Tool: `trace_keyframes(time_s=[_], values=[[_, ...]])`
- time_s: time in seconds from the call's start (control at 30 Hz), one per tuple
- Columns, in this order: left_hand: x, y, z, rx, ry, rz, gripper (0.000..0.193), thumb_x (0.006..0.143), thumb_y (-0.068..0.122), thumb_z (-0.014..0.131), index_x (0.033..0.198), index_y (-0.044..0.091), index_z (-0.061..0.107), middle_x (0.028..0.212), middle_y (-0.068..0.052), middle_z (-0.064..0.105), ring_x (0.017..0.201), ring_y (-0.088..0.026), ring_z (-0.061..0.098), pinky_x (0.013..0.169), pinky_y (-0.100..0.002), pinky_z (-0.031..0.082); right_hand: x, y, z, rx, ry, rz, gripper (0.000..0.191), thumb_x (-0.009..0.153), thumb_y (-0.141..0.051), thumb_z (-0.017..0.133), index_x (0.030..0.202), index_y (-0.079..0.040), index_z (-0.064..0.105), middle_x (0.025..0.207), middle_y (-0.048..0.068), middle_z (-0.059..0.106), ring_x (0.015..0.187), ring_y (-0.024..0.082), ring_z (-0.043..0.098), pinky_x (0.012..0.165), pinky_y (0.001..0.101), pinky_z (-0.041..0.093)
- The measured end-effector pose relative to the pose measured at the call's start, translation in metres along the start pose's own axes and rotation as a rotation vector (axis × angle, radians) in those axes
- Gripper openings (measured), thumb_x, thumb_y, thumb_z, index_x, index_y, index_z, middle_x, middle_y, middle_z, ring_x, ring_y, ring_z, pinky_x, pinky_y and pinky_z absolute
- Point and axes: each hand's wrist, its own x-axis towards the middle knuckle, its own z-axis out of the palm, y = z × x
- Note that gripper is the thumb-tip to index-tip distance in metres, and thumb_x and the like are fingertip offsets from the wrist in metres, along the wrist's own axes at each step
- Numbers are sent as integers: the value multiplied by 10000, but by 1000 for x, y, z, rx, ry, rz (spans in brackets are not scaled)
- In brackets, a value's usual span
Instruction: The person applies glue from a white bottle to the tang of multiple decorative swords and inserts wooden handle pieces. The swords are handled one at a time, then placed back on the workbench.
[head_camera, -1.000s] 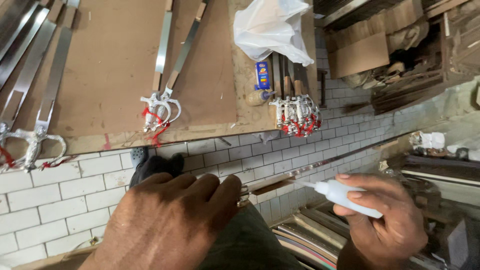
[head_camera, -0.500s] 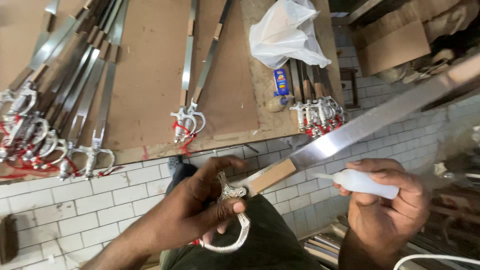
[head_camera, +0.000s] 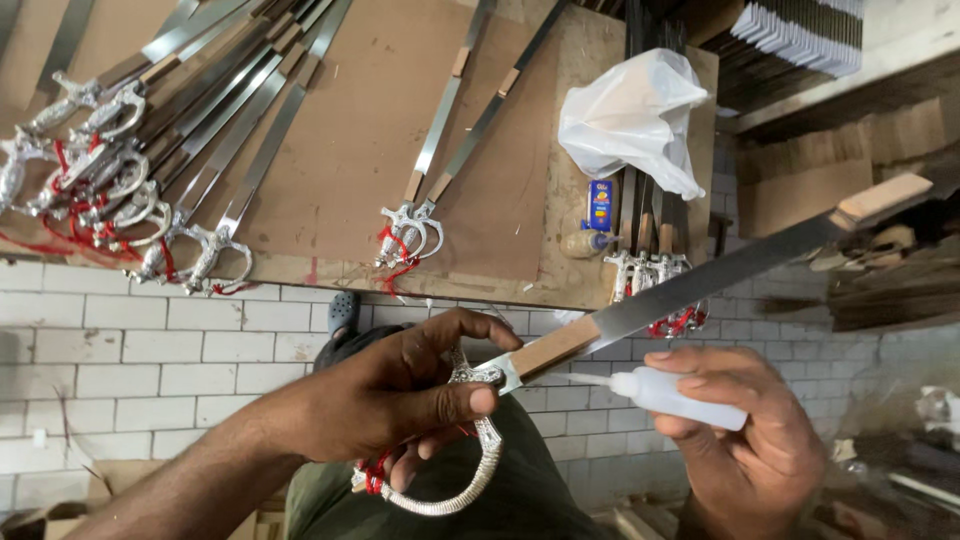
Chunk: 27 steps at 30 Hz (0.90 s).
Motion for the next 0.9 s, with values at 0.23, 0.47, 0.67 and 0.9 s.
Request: trace_keyframes(time_s=[0.23,0.47,0.67,0.9], values=[[-7,3,-5,32,27,-11,561,937,386,635,1425,147,495,562,29,490,420,-78,501,383,-249,421,17,-11,11,-173,-103,-85,309,895,-54,779,1142,-31,593,1111,204,727,1035,232,749,845,311,652],[-17,11,-14,133,84,-129,625,901,396,620,1490,240,480,531,21,493,408,-96,523,381,-276,416,32,-18,11,-295,-68,-117,295,907,-23,772,1143,-4,597,1104,226,719,1014,233,749,809,279,655],[-20,11,-22,109,48,-50,633,914,381,626,1504,207,477,527,16,491,409,-95,515,395,-273,431,33,-4,-1,-329,-50,-126,279,928,-38,784,1131,22,602,1102,251,707,1053,258,740,879,307,632],[-24,14,-29,217,120,-28,616,910,356,646,1493,220,500,555,37,505,426,-100,542,393,-287,433,26,60,18,578,325,43,360,1060,-235,789,1255,-9,588,1145,163,700,1042,262,689,947,394,589]])
